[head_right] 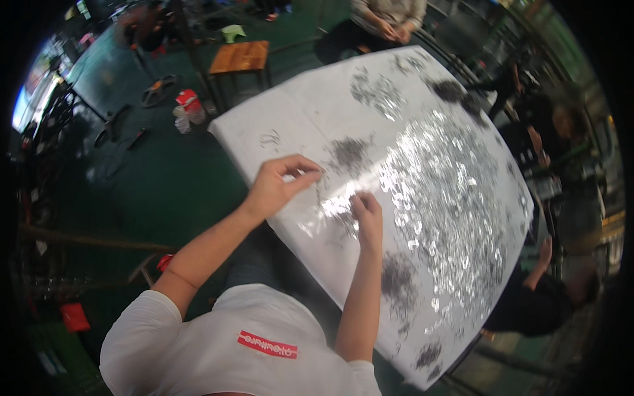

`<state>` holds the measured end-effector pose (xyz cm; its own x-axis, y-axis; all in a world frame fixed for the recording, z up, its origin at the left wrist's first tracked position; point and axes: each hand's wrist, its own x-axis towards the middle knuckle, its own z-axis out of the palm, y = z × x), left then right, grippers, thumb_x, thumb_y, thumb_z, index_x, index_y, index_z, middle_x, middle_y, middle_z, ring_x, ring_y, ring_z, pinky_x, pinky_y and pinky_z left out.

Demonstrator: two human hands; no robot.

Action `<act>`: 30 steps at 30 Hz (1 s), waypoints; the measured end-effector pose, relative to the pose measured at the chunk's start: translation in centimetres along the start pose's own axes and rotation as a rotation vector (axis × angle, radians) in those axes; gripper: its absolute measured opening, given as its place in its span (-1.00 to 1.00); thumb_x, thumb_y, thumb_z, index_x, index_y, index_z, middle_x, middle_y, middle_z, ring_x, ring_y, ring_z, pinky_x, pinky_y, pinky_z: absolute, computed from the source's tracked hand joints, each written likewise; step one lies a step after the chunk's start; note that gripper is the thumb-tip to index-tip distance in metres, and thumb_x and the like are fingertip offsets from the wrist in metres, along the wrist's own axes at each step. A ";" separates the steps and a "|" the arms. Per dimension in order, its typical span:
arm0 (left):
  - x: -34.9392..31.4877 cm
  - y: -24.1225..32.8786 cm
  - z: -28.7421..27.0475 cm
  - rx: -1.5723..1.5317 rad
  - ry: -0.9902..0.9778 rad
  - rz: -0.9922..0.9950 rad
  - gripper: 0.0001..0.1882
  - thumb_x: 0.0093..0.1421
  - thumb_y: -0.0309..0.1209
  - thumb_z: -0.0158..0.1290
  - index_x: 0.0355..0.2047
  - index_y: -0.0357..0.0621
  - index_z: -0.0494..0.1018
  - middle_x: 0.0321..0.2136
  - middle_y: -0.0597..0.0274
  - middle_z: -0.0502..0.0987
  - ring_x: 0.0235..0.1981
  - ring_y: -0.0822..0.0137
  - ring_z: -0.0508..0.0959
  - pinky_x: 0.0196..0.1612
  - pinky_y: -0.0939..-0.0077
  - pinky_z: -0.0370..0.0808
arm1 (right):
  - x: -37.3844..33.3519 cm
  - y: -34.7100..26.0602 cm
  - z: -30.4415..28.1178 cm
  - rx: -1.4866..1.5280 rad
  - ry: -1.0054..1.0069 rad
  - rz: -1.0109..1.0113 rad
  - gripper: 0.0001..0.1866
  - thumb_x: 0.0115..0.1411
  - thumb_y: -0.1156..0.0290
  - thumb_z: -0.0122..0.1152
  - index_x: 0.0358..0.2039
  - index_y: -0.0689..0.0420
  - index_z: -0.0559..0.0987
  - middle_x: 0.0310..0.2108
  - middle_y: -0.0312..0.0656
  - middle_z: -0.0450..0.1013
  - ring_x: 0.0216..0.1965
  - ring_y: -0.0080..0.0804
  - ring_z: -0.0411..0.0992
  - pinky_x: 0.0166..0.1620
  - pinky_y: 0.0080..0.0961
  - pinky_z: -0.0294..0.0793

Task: The person repeatedly picks small metal hooks and S-shaped clips from a white table, links them together by hand, and places the assembled pieces onto a nearby metal rack. The person occasionally moves around the workspace to reach the rack.

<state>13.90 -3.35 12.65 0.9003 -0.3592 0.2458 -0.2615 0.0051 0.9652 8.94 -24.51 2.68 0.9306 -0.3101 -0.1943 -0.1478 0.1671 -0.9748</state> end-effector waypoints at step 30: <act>4.3 -8.5 13.3 0.374 -0.162 0.154 -0.81 0.03 -0.44 0.16 -0.29 -0.11 0.55 -0.39 0.26 0.56 -0.33 0.30 0.52 -0.27 0.45 0.43 | -8.7 -10.9 -2.9 0.227 0.479 -0.605 -0.76 0.05 0.72 0.18 -0.27 0.25 0.38 -0.32 -0.18 0.42 -0.34 -0.58 0.43 -0.37 -0.63 0.58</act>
<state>15.32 -17.37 4.29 0.7827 -0.5226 0.3381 -0.5231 -0.2579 0.8123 1.54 -26.38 14.71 0.5751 -0.7671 0.2844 0.4560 0.0119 -0.8899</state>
